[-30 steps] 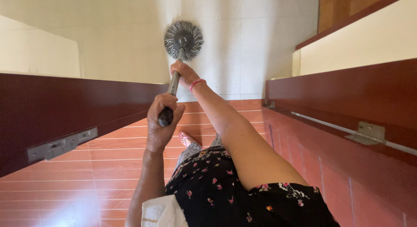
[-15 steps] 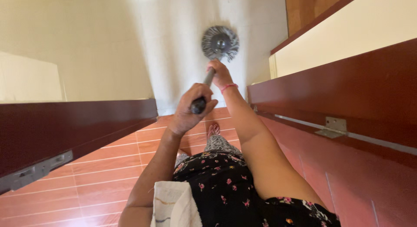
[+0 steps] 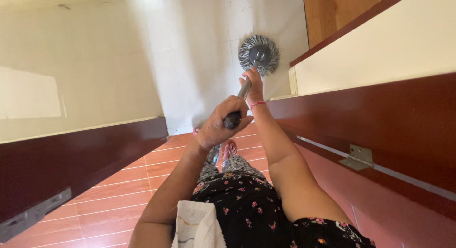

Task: The person mops a tiled floor using a spin mop, moving systematically across the room and into a hallway. The person maintains a steady pace, covering the floor area with overlapping strokes.

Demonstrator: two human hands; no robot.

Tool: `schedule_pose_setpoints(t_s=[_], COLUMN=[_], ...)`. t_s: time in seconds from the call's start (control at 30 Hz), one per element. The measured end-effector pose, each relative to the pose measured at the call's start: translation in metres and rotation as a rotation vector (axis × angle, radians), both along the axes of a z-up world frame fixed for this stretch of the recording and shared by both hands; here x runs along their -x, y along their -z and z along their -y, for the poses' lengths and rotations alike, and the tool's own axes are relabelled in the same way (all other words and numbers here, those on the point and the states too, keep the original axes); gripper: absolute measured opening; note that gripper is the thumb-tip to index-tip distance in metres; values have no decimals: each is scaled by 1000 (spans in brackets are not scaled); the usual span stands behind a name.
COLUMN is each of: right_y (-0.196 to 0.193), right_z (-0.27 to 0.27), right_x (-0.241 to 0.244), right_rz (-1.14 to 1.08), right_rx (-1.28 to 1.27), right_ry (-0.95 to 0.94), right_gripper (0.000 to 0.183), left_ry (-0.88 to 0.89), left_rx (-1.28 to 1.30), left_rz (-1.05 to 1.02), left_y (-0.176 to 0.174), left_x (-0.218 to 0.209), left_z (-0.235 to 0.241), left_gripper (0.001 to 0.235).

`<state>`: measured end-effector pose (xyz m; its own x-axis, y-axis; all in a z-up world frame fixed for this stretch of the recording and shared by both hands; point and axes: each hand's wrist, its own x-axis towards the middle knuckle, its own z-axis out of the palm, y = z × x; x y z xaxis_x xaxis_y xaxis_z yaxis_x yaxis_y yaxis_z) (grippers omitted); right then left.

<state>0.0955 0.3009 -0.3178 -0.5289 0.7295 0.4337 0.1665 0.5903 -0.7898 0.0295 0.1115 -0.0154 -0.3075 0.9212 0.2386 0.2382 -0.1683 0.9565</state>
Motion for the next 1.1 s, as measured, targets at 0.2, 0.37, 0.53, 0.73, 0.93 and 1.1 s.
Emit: schedule_pose_setpoints(t_s=[0.2, 0.37, 0.53, 0.73, 0.93, 1.1], right_y=[18, 34, 33, 7, -12, -20], right_z=[-9, -16, 1, 3, -42, -73], right_x=[48, 110, 181, 242, 258, 265], right_rz=[87, 147, 117, 98, 185, 313], right_rx=[122, 63, 119, 217, 165, 95], right_ry=[-50, -117, -235, -492, -638, -634], right_gripper=[20, 19, 16, 17, 13, 11], left_ry=[-69, -140, -227, -270, -294, -344], left_rx=[-16, -2, 49, 99, 72, 101], left_rz=[134, 132, 55, 26, -2, -43], left_y=[-16, -28, -41, -57, -66, -67], left_x=[53, 97, 143, 172, 173, 182], left_z=[-2, 3, 13, 5, -36, -64], left_gripper=[19, 20, 21, 34, 20, 18])
